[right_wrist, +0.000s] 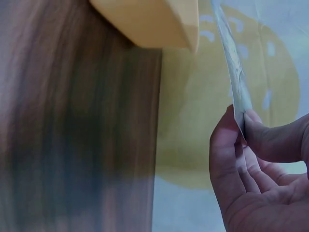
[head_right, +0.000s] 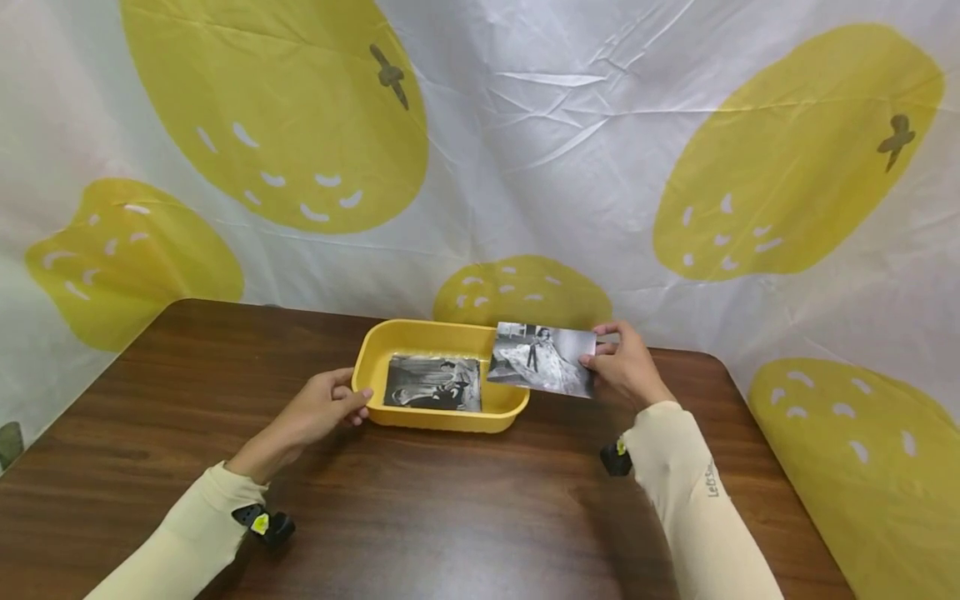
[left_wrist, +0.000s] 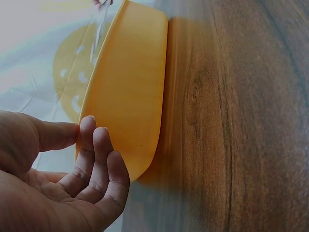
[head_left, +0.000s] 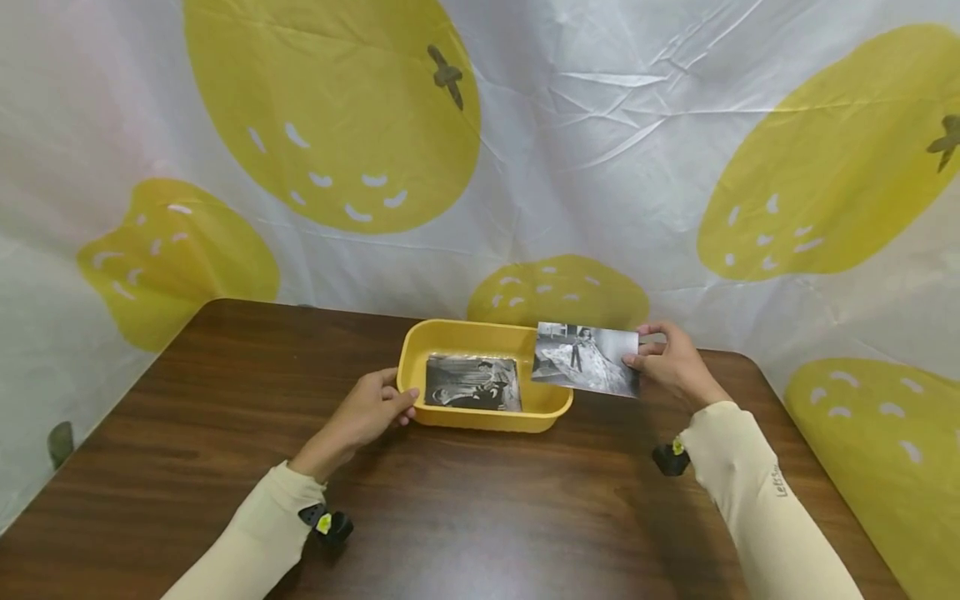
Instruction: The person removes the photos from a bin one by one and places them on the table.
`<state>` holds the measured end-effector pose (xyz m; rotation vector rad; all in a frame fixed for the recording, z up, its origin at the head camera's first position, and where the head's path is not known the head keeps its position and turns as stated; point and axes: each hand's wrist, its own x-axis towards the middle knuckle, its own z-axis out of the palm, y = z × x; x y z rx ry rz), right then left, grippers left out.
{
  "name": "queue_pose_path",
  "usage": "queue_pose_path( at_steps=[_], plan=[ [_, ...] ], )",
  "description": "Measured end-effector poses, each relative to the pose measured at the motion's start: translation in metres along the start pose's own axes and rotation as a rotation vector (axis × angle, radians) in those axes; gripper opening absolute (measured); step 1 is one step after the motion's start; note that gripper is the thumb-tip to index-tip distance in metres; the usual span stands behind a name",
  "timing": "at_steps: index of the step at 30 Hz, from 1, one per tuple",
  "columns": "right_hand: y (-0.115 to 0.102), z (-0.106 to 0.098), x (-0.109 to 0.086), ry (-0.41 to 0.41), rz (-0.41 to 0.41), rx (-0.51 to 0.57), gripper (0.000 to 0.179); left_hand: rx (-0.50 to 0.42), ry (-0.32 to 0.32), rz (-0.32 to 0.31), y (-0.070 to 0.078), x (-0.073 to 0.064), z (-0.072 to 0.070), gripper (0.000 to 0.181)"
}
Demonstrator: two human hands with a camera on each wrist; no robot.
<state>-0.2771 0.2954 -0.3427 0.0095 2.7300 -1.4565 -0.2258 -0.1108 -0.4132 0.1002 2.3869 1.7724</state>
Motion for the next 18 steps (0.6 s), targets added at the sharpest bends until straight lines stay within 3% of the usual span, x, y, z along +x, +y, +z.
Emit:
queue_pose_path(
  at_steps=[8,18],
  plan=[
    [0.015,-0.001,-0.032,-0.038,0.025,0.084,0.051,-0.001,-0.004,-0.005,0.000,-0.001,0.001,0.052],
    [0.022,0.031,-0.074,-0.152,0.017,0.253,0.047,-0.013,-0.013,0.001,0.002,-0.001,0.000,0.052]
  ],
)
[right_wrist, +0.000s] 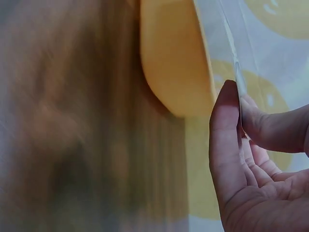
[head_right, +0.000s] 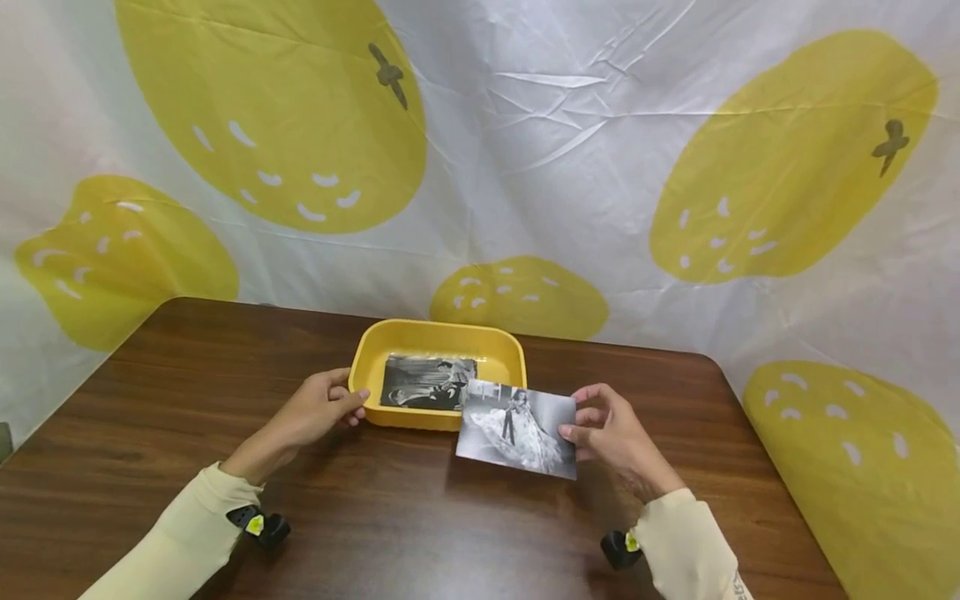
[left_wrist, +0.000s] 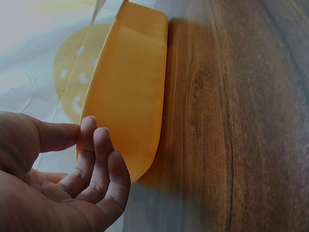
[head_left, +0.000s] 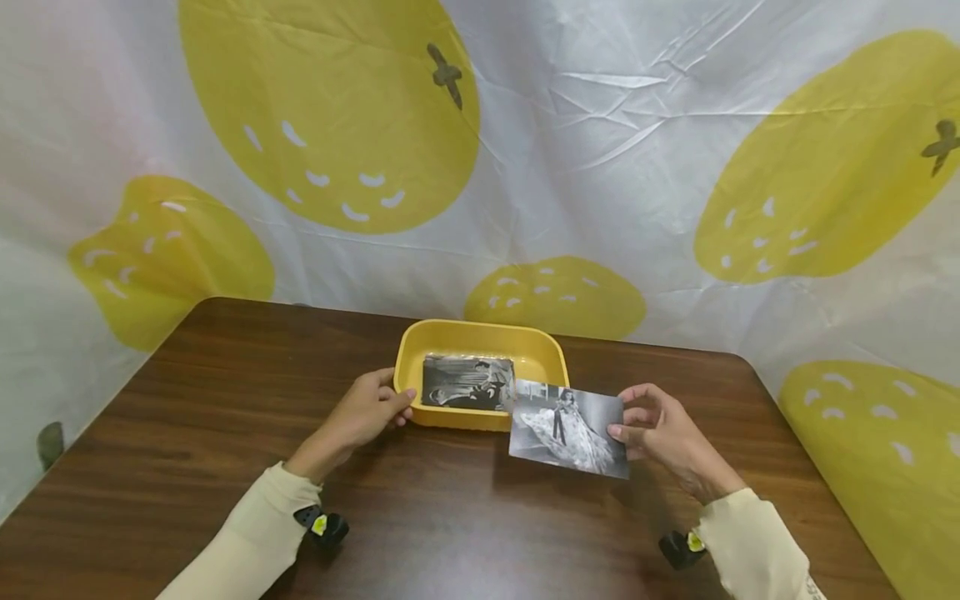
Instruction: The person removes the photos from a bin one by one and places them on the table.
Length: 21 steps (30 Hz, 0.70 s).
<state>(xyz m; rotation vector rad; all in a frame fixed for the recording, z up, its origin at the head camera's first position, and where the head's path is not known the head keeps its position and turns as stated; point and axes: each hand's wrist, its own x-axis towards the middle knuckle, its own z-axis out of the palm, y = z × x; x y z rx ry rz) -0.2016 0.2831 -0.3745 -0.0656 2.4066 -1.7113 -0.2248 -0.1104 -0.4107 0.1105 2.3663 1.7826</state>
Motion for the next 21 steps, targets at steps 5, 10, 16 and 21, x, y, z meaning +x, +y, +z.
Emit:
queue_pose_path(
  at_steps=[5,10,16,21],
  plan=[
    [0.009,0.019,-0.011,-0.083,0.000,0.090,0.047,0.001,0.002,0.008,0.001,-0.001,0.000,0.052],
    [0.015,0.032,-0.014,-0.150,-0.001,0.114,0.047,0.006,0.005,0.008,0.001,-0.001,0.000,0.053],
    [0.023,0.044,-0.013,-0.133,0.004,0.035,0.047,0.009,0.015,0.003,0.001,-0.001,0.001,0.053],
    [0.028,0.054,-0.011,-0.070,-0.021,-0.101,0.048,0.011,0.018,0.004,0.002,-0.003,0.001,0.051]
  ],
)
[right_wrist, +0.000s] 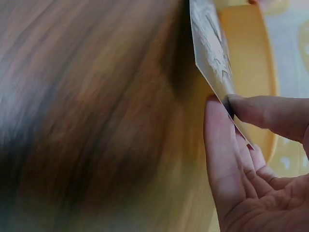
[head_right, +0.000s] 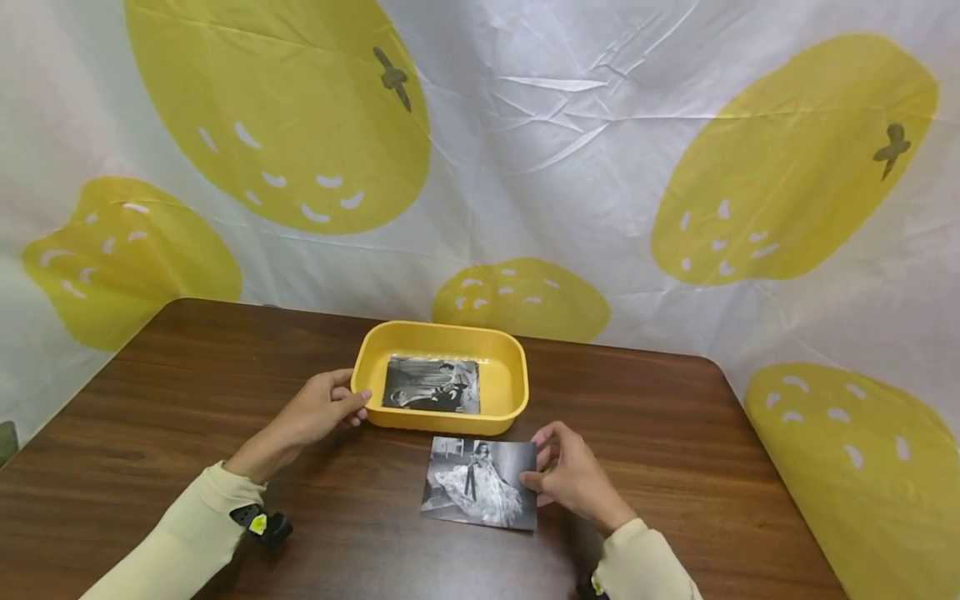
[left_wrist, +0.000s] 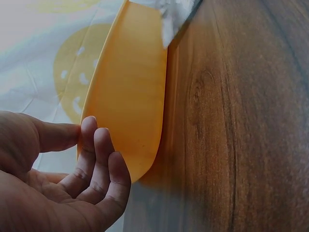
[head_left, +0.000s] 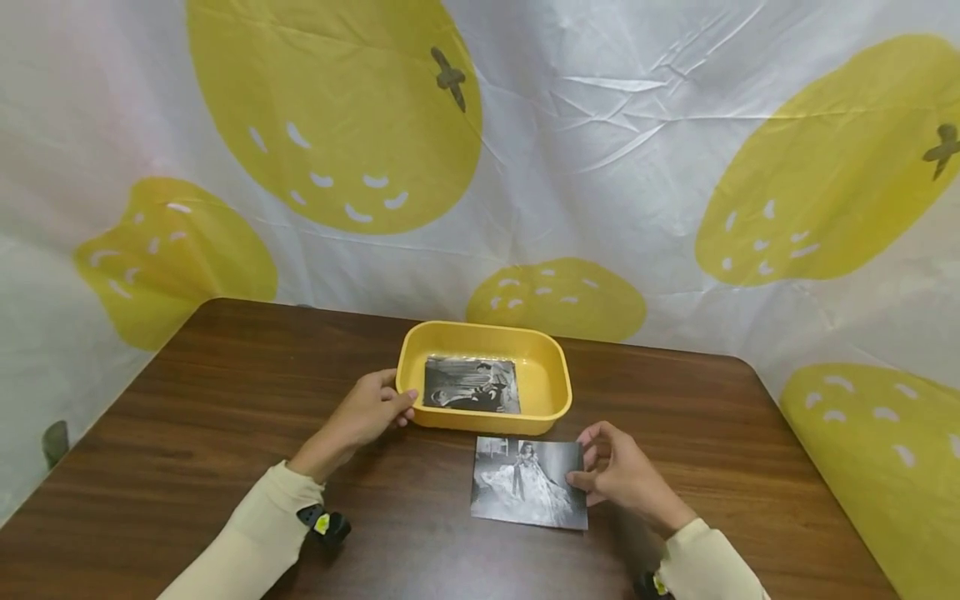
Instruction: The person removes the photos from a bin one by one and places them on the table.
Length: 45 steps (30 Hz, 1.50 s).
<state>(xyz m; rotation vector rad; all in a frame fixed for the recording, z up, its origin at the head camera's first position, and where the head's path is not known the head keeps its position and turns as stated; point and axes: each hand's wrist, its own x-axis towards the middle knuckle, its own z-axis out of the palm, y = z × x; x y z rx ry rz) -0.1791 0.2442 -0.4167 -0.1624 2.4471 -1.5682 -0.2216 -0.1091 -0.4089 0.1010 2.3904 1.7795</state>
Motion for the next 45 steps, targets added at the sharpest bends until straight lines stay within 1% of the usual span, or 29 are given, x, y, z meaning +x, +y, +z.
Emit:
queue_pose_path(
  at_steps=[5,11,18,21,24,26,31,33,36,38,41,45],
  plan=[
    [0.001,0.007,0.002,0.067,-0.041,-0.197,0.047,-0.007,-0.004,0.006,-0.001,0.001,0.000,0.051],
    [-0.002,0.012,0.004,0.131,-0.021,-0.328,0.045,-0.005,-0.002,-0.001,-0.002,0.001,0.000,0.050],
    [-0.006,0.012,0.005,0.151,-0.003,-0.411,0.045,-0.002,0.000,-0.002,-0.001,0.001,-0.001,0.051],
    [-0.009,0.012,0.006,0.143,0.006,-0.419,0.042,-0.004,-0.001,0.002,-0.001,0.000,-0.002,0.051],
    [-0.021,0.006,0.009,0.127,0.000,-0.411,0.036,-0.007,-0.006,0.009,-0.001,0.000,-0.002,0.050],
    [-0.034,0.000,0.013,0.119,-0.037,-0.429,0.031,-0.008,-0.007,0.014,-0.001,0.000,-0.002,0.049],
    [-0.071,-0.012,0.035,0.123,-0.194,-0.533,0.025,-0.003,-0.004,0.015,-0.002,0.000,-0.002,0.049],
    [-0.083,-0.013,0.047,0.109,-0.224,-0.556,0.024,-0.002,-0.007,0.014,-0.002,0.001,-0.002,0.050],
    [-0.096,-0.008,0.065,0.061,-0.239,-0.598,0.025,-0.005,-0.011,0.017,-0.002,0.001,-0.001,0.051],
    [-0.101,0.000,0.078,0.019,-0.241,-0.632,0.029,-0.005,-0.008,0.017,-0.001,0.001,-0.001,0.051],
    [-0.102,0.012,0.100,-0.043,-0.242,-0.697,0.041,-0.008,-0.004,0.014,-0.001,0.001,-0.002,0.051],
    [-0.094,0.029,0.124,-0.111,-0.264,-0.800,0.059,-0.015,-0.007,0.010,-0.002,0.000,-0.001,0.052]
  ],
)
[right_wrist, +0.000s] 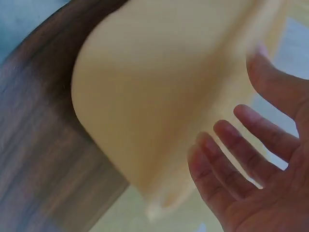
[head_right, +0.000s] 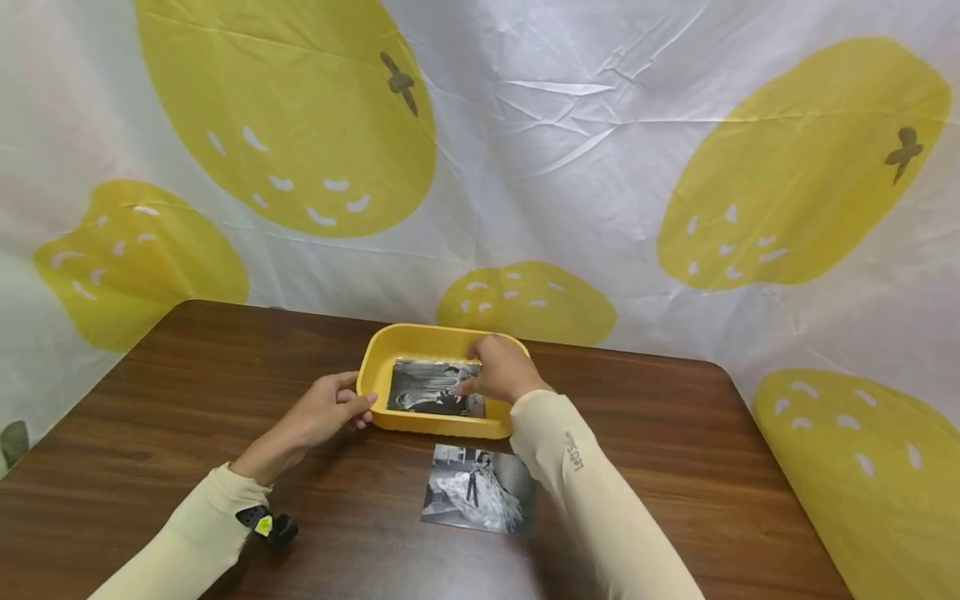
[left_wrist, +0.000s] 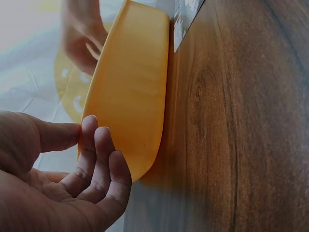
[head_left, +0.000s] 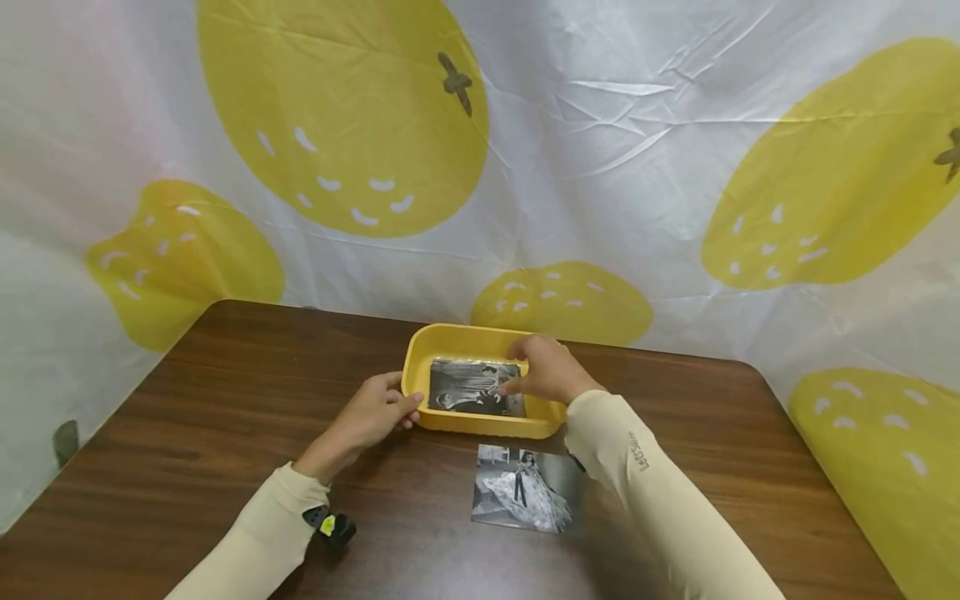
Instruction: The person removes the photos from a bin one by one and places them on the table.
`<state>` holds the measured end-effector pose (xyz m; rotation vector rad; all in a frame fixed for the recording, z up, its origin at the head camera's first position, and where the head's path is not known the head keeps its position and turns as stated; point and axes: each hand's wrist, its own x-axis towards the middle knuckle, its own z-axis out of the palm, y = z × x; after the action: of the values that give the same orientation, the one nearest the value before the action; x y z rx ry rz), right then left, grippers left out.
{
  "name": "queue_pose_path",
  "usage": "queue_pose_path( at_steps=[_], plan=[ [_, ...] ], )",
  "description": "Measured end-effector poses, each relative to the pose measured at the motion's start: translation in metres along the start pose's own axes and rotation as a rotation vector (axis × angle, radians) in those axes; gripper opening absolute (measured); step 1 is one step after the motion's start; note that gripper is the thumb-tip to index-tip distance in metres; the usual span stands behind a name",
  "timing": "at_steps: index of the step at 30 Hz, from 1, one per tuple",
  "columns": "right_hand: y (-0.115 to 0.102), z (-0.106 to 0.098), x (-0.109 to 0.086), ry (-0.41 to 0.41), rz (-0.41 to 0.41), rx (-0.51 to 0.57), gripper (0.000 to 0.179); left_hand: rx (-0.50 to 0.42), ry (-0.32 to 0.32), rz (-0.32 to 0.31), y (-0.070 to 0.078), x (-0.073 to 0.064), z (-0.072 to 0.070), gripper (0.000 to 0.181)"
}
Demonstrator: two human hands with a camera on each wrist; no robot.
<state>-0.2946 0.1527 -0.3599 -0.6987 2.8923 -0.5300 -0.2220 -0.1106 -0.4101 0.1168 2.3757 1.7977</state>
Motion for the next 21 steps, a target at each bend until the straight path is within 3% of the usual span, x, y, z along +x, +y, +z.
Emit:
queue_pose_path(
  at_steps=[4,8,15,21],
  plan=[
    [0.001,0.017,0.017,-0.054,-0.031,-0.057,0.077,-0.003,0.007,-0.007,-0.001,0.001,0.000,0.052],
    [0.004,0.029,0.021,-0.079,-0.003,-0.083,0.089,0.003,0.009,-0.018,-0.003,0.001,0.002,0.052],
    [0.009,0.037,0.023,-0.061,0.056,-0.098,0.081,0.002,0.011,-0.014,-0.003,0.000,0.001,0.049],
    [0.011,0.037,0.025,0.013,0.102,-0.068,0.074,-0.003,0.007,-0.017,-0.001,0.002,0.000,0.047]
  ],
)
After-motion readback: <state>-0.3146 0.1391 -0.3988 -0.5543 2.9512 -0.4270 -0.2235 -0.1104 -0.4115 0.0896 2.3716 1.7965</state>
